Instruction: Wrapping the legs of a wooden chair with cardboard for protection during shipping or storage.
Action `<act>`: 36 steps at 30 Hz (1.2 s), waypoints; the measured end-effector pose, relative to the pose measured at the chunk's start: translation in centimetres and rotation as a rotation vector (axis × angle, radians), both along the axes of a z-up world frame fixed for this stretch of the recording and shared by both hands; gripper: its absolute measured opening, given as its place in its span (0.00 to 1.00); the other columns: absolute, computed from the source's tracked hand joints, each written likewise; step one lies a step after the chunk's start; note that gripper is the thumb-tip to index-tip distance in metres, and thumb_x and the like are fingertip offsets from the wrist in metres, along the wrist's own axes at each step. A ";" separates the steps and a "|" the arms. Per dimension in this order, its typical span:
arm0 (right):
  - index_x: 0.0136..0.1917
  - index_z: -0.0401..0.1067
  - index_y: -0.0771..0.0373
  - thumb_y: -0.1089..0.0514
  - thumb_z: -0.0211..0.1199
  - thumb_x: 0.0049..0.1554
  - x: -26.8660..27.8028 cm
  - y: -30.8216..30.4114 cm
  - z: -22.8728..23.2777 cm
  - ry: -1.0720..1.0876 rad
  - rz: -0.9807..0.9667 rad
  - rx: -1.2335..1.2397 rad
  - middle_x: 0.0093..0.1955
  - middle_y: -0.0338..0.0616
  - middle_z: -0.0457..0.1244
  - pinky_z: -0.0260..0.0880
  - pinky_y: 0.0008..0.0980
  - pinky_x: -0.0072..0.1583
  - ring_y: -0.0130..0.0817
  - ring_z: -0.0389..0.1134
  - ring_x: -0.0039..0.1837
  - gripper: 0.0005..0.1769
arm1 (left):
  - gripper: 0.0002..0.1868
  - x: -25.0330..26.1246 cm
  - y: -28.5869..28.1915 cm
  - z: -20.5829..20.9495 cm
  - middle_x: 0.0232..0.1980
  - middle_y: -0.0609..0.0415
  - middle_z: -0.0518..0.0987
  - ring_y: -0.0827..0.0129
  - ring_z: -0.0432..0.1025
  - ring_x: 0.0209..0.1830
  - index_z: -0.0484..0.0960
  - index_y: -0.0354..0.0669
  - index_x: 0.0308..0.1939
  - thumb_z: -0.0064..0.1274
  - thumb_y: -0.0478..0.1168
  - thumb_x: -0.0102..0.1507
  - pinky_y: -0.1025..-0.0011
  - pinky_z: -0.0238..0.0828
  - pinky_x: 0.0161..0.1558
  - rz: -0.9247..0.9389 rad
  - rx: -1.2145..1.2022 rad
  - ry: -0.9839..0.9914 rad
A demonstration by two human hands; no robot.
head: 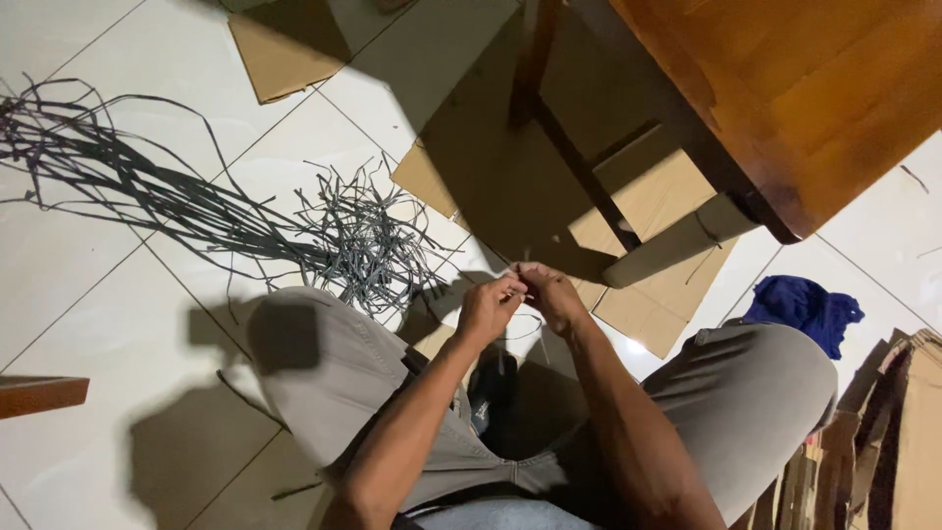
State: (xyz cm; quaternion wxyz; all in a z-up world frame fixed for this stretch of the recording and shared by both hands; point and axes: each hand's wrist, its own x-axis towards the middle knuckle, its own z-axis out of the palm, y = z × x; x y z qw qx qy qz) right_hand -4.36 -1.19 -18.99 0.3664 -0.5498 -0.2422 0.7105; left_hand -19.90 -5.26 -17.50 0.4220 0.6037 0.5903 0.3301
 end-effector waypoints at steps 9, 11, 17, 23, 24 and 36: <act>0.60 0.69 0.69 0.50 0.49 0.69 5.3 0.7 3.2 0.083 -0.496 0.114 0.48 0.56 0.67 0.77 0.51 0.60 0.46 0.75 0.51 0.20 | 0.13 3.1 0.9 -3.4 0.34 0.63 0.87 0.75 0.82 0.35 0.88 0.58 0.44 0.58 0.43 0.55 0.77 0.76 0.41 -0.067 -0.369 -0.081; 0.53 0.71 0.63 0.52 0.54 0.67 5.4 -0.3 6.4 -0.053 -0.477 0.142 0.40 0.47 0.64 0.74 0.39 0.51 0.36 0.69 0.42 0.13 | 0.11 3.8 0.9 -3.0 0.37 0.63 0.87 0.66 0.82 0.41 0.88 0.62 0.41 0.57 0.45 0.55 0.69 0.78 0.44 -0.176 -0.358 0.101; 0.49 0.78 0.56 0.47 0.61 0.64 8.8 -3.0 3.4 -0.605 -0.310 0.171 0.31 0.37 0.61 0.63 0.28 0.37 0.27 0.60 0.34 0.12 | 0.16 7.3 0.7 1.1 0.47 0.57 0.86 0.52 0.80 0.52 0.85 0.61 0.50 0.53 0.43 0.59 0.54 0.78 0.52 -0.341 -0.229 0.416; 0.48 0.81 0.46 0.41 0.57 0.61 12.4 -6.0 2.2 -0.923 -0.209 -0.001 0.33 0.38 0.69 0.71 0.43 0.52 0.44 0.72 0.46 0.15 | 0.20 13.1 2.2 4.8 0.57 0.51 0.83 0.47 0.75 0.61 0.79 0.56 0.61 0.53 0.43 0.63 0.47 0.73 0.60 -0.250 -0.164 0.256; 0.51 0.82 0.46 0.43 0.56 0.62 12.9 -6.4 2.6 -0.880 -0.299 -0.026 0.33 0.40 0.69 0.71 0.43 0.53 0.44 0.71 0.46 0.15 | 0.24 14.3 2.6 5.2 0.61 0.48 0.81 0.44 0.74 0.63 0.75 0.57 0.64 0.52 0.45 0.63 0.44 0.71 0.63 -0.208 -0.181 0.221; 0.55 0.82 0.49 0.45 0.56 0.62 15.4 -8.5 4.6 -0.737 -0.529 -0.061 0.33 0.40 0.69 0.69 0.35 0.49 0.36 0.68 0.43 0.17 | 0.24 23.4 7.9 1.7 0.35 0.37 0.84 0.45 0.82 0.41 0.87 0.32 0.34 0.63 0.55 0.58 0.58 0.80 0.36 -0.046 -0.101 0.309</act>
